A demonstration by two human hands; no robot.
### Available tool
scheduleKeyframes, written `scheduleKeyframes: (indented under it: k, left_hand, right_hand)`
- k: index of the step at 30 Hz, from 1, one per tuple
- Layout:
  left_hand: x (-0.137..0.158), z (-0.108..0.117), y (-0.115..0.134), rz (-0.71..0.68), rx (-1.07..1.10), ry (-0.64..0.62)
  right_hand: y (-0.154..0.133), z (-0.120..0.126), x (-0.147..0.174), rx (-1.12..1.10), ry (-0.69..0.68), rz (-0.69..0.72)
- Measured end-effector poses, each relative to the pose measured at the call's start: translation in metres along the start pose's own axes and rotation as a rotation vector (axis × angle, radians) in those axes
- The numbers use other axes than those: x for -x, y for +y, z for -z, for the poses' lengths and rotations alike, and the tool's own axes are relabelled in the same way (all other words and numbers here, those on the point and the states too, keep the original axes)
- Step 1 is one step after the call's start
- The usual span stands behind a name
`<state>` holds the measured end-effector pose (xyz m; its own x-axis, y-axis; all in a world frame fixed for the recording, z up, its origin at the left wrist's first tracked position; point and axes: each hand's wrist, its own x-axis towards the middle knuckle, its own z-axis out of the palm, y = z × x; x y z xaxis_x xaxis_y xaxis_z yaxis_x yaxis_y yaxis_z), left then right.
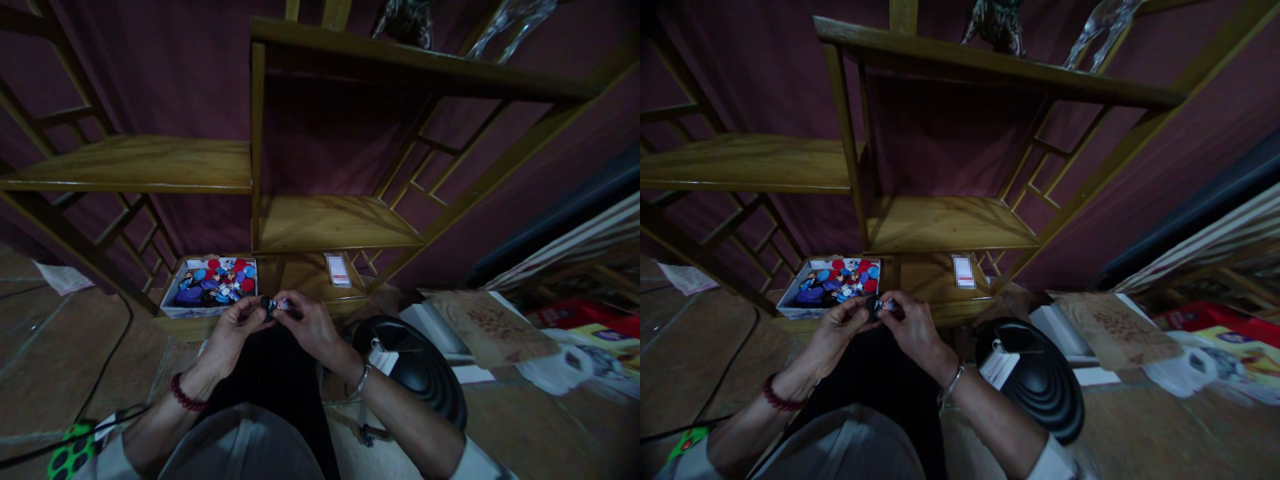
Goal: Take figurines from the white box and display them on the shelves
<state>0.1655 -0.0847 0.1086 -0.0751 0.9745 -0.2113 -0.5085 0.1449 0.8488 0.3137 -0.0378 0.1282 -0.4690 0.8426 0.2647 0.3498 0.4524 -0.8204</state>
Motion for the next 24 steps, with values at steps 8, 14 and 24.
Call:
scheduleKeyframes:
  k: [8,14,24]
  left_hand:
    - [-0.003,0.001,0.000,-0.025,-0.104,0.001]
    - [0.000,-0.004,0.007,-0.044,-0.171,0.007]
    - [-0.003,-0.003,0.009,-0.087,-0.245,-0.024]
  right_hand:
    - [-0.003,-0.010,0.003,-0.233,0.082,-0.204]
    - [-0.004,-0.013,0.001,-0.449,0.082,-0.333]
    - [-0.014,-0.012,0.003,-0.702,0.101,-0.510]
